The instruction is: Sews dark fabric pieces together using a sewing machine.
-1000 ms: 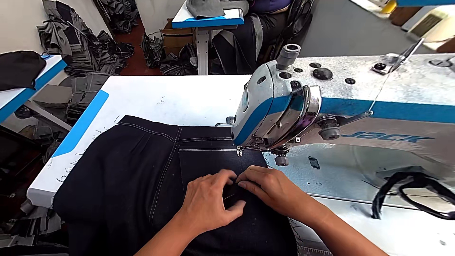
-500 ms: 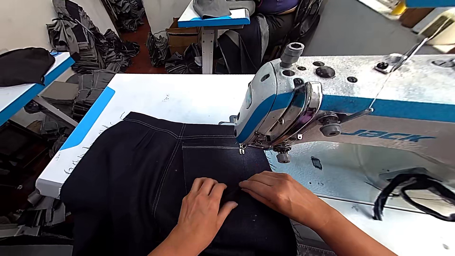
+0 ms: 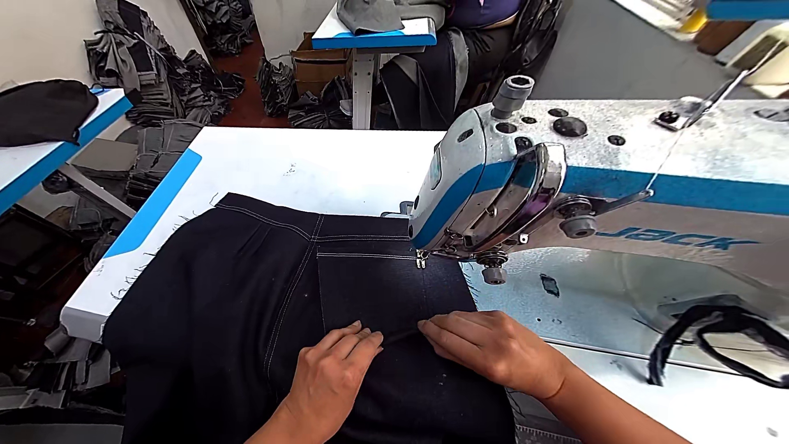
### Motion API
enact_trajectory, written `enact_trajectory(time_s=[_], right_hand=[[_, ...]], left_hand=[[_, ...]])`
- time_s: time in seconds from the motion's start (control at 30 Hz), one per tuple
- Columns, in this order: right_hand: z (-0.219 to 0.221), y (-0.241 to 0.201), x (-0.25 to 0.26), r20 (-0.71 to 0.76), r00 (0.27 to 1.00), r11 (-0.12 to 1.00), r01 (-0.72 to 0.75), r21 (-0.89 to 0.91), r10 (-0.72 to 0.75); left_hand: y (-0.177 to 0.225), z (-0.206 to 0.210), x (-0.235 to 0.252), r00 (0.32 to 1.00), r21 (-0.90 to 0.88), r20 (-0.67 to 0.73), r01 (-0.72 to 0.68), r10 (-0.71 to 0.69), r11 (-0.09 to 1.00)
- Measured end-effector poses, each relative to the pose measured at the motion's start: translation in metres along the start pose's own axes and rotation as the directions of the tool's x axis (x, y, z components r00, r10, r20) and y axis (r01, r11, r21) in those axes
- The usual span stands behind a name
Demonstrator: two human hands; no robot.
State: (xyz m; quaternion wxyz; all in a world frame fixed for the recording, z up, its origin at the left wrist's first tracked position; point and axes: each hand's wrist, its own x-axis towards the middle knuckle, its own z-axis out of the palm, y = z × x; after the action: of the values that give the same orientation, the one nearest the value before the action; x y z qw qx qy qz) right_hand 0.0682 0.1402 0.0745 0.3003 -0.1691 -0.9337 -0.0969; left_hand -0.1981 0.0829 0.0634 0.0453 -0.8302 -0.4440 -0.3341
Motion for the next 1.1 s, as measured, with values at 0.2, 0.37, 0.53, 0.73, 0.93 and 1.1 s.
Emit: enact_trajectory(time_s=[0.2, 0.37, 0.53, 0.73, 0.93, 1.1], right_hand=[[-0.008, -0.018, 0.004, 0.141, 0.989, 0.996, -0.035, -0.079, 0.046], [-0.006, -0.050, 0.011, 0.160, 0.964, 0.960, -0.177, -0.216, 0.214], [0.023, -0.087, 0.015, 0.058, 0.939, 0.935, -0.328, -0.136, 0.338], [0.026, -0.088, 0.006, 0.045, 0.936, 0.934, -0.343, -0.102, 0.349], [0.027, -0.092, 0.019, 0.072, 0.935, 0.922, -0.326, -0.210, 0.348], [0.022, -0.086, 0.025, 0.101, 0.920, 0.917, -0.358, -0.175, 0.379]], left_hand=[[0.002, -0.006, 0.004, 0.976, 0.130, 0.095, -0.205, 0.194, 0.970], [0.010, -0.015, 0.001, 0.904, 0.293, 0.311, -0.384, 0.292, 0.876], [0.013, -0.015, -0.003, 0.908, 0.281, 0.308, -0.372, 0.284, 0.885], [-0.004, -0.025, -0.010, 0.903, 0.091, 0.296, -0.350, 0.310, 0.933], [-0.002, -0.035, 0.001, 0.860, 0.109, 0.410, -0.377, 0.304, 0.920], [-0.028, -0.027, -0.003, 0.930, -0.091, 0.224, -0.277, 0.290, 0.957]])
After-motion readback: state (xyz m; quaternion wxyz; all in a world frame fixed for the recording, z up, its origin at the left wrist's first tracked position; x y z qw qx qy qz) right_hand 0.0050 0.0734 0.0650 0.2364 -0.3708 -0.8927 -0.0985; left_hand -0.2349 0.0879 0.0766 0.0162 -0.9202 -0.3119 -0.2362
